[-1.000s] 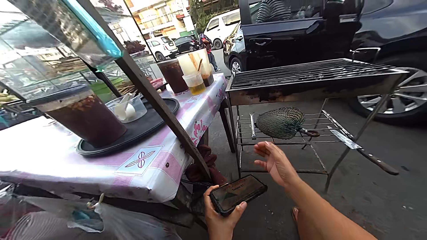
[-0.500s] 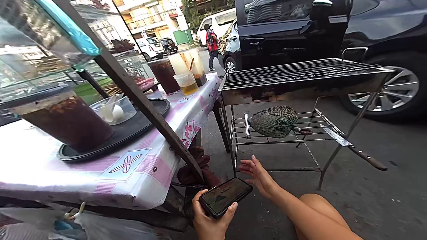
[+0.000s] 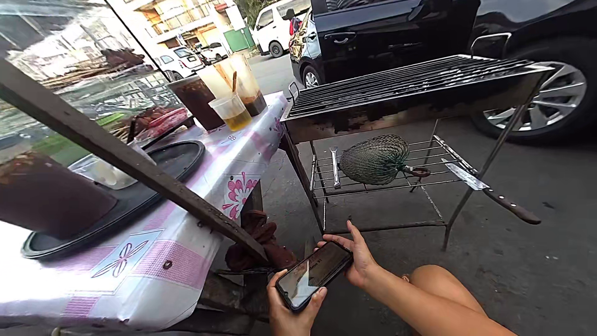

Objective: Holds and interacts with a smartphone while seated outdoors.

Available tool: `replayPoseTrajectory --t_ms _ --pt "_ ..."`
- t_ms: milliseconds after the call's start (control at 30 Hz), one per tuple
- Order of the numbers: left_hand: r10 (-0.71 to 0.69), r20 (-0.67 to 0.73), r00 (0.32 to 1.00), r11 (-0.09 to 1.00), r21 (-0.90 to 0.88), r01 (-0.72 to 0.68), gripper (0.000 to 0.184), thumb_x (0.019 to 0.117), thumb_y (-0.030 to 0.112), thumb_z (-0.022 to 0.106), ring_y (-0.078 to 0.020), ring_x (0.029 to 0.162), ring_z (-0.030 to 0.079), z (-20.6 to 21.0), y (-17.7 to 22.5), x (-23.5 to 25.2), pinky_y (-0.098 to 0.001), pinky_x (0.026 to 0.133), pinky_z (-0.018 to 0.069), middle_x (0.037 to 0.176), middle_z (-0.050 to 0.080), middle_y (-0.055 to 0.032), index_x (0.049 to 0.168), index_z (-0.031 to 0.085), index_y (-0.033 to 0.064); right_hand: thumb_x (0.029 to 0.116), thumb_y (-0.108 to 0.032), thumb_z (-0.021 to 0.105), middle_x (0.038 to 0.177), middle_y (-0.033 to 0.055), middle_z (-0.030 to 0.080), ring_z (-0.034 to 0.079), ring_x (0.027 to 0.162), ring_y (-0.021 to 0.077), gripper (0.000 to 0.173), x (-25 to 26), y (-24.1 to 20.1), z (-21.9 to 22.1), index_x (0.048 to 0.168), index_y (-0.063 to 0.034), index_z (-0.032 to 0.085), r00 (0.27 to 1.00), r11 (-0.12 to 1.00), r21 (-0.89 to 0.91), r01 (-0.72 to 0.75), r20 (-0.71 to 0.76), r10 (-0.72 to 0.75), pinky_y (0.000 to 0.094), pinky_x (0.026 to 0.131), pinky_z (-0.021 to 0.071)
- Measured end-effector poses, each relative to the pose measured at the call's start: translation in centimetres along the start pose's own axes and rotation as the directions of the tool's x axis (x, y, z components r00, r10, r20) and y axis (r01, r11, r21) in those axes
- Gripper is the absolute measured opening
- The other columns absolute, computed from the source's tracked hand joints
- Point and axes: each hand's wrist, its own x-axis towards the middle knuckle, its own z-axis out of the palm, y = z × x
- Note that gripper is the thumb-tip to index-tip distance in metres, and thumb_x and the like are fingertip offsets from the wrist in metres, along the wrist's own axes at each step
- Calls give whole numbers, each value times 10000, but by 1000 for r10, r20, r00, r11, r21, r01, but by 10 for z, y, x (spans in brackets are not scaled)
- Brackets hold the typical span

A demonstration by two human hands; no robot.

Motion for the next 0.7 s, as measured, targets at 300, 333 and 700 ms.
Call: replayPoseTrajectory --t_ms 300,333,700 --pt "-102 124 987 960 274 64 1086 629 617 864 -127 925 715 -13 -9 -6 -341 817 602 1076 716 -141 1387 465 -51 1028 -696 245 1009 226 716 714 932 324 847 1 0 -3 1244 38 609 997 997 80 17 -74 -11 467 860 574" --pt "-105 135 985 946 320 57 1100 634 649 842 -151 951 716 -16 -10 -7 -371 852 591 1075 720 -151 1390 465 -56 1032 -688 245 1001 222 716 714 925 323 831 2 1 -3 1236 32 607 997 997 75 18 -73 -13 466 856 576" --pt "-222 142 965 916 369 157 1066 650 663 844 -175 743 715 -30 -14 -4 -387 653 614 1008 710 -139 1383 470 -14 1110 -462 313 934 176 714 722 852 285 540 10 14 3 1189 -4 589 993 1000 -17 6 -118 -8 430 796 594"
